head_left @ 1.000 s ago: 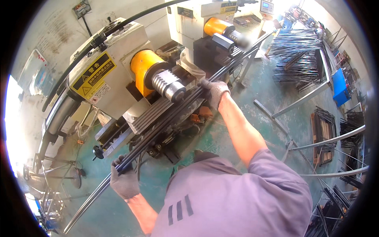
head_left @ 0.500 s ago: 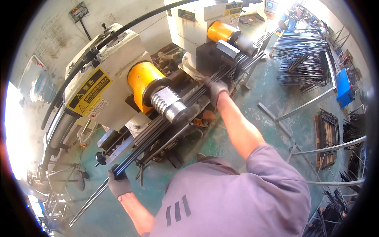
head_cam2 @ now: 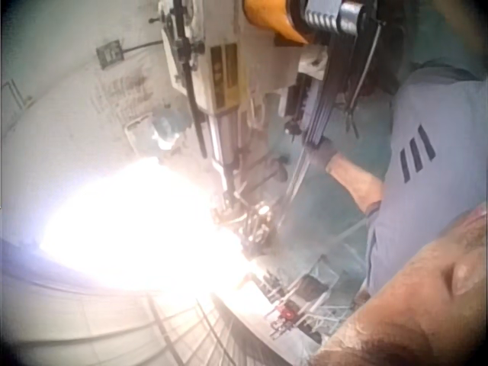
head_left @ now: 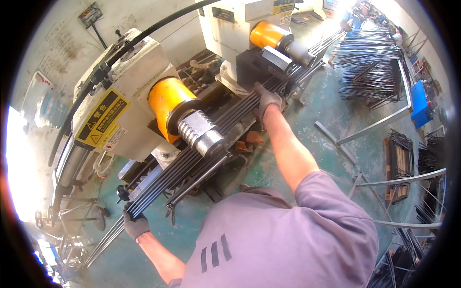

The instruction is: The person repeatedly picks up bundles of long metal rods from a rack, feeds them into a yellow and white bending machine, and removes the bent rods. They then place the finished rods onto a metal stand. This cycle is performed continuously throughout the video.

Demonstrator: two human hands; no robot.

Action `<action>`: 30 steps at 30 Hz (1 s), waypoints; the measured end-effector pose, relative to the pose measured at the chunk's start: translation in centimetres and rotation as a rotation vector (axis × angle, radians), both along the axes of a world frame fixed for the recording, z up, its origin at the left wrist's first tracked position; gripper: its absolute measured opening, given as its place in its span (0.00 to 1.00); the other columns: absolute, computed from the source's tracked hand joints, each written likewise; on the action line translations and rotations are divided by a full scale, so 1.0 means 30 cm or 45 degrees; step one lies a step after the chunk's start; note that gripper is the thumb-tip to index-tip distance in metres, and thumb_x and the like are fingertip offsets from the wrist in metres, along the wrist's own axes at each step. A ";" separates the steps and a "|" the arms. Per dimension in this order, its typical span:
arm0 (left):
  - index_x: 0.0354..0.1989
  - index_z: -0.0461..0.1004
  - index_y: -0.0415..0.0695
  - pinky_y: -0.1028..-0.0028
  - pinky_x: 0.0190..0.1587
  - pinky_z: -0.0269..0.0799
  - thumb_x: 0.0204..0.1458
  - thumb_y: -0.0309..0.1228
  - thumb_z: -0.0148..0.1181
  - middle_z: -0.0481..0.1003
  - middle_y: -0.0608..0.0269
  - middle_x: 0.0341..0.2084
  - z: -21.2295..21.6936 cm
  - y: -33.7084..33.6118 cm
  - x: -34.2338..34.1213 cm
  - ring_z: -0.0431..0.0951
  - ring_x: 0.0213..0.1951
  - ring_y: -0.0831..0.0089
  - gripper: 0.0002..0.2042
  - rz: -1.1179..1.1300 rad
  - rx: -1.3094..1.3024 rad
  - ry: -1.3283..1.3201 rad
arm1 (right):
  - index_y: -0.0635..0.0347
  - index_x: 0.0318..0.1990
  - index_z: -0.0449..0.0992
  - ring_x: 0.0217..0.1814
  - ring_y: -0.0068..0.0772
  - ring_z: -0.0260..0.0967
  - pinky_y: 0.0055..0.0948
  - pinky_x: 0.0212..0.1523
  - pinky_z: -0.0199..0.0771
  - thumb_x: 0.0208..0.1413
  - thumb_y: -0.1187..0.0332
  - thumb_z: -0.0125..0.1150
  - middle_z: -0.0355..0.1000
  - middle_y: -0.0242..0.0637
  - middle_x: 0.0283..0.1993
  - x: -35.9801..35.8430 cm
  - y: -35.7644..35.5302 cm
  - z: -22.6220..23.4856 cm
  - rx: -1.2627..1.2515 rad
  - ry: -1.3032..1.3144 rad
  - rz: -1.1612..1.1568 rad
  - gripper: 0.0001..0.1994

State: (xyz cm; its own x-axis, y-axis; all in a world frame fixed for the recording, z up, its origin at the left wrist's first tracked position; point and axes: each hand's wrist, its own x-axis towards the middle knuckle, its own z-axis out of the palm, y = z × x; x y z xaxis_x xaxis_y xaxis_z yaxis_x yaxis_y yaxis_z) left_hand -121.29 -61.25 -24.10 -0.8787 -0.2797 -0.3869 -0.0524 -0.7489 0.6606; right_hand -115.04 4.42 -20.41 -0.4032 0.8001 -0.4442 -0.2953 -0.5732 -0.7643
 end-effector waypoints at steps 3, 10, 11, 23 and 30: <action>0.54 0.78 0.30 0.59 0.67 0.74 0.73 0.33 0.50 0.82 0.48 0.51 0.008 0.061 0.007 0.81 0.56 0.56 0.16 0.009 -0.003 -0.029 | 0.69 0.57 0.77 0.52 0.39 0.79 0.40 0.54 0.78 0.52 0.66 0.81 0.82 0.46 0.54 0.017 -0.146 -0.032 0.155 -0.098 -0.001 0.28; 0.57 0.78 0.33 0.59 0.68 0.73 0.73 0.33 0.51 0.81 0.51 0.53 0.060 0.306 0.083 0.80 0.58 0.57 0.16 -0.219 0.055 -0.031 | 0.77 0.59 0.74 0.52 0.47 0.79 0.53 0.51 0.79 0.50 0.63 0.81 0.80 0.47 0.54 0.034 -0.253 0.051 0.013 -0.160 0.246 0.33; 0.57 0.77 0.33 0.59 0.68 0.73 0.73 0.33 0.51 0.81 0.51 0.54 0.081 0.326 0.077 0.80 0.58 0.57 0.16 -0.214 0.104 -0.049 | 0.76 0.60 0.74 0.53 0.48 0.79 0.55 0.48 0.80 0.51 0.64 0.81 0.80 0.48 0.54 0.004 -0.165 -0.089 0.310 -0.072 0.197 0.33; 0.54 0.75 0.35 0.52 0.66 0.77 0.72 0.33 0.52 0.81 0.50 0.48 -0.031 0.091 0.025 0.81 0.55 0.52 0.13 0.180 0.071 0.025 | 0.67 0.54 0.77 0.41 0.39 0.81 0.43 0.43 0.83 0.56 0.66 0.79 0.82 0.40 0.46 -0.003 -0.367 0.099 -0.044 -0.094 0.142 0.22; 0.56 0.75 0.37 0.51 0.66 0.75 0.73 0.36 0.51 0.79 0.51 0.52 -0.018 0.248 0.122 0.79 0.58 0.53 0.15 -0.035 0.046 0.141 | 0.67 0.53 0.80 0.40 0.41 0.82 0.43 0.41 0.84 0.58 0.62 0.78 0.82 0.41 0.46 0.006 -0.249 -0.083 -0.060 -0.064 0.321 0.22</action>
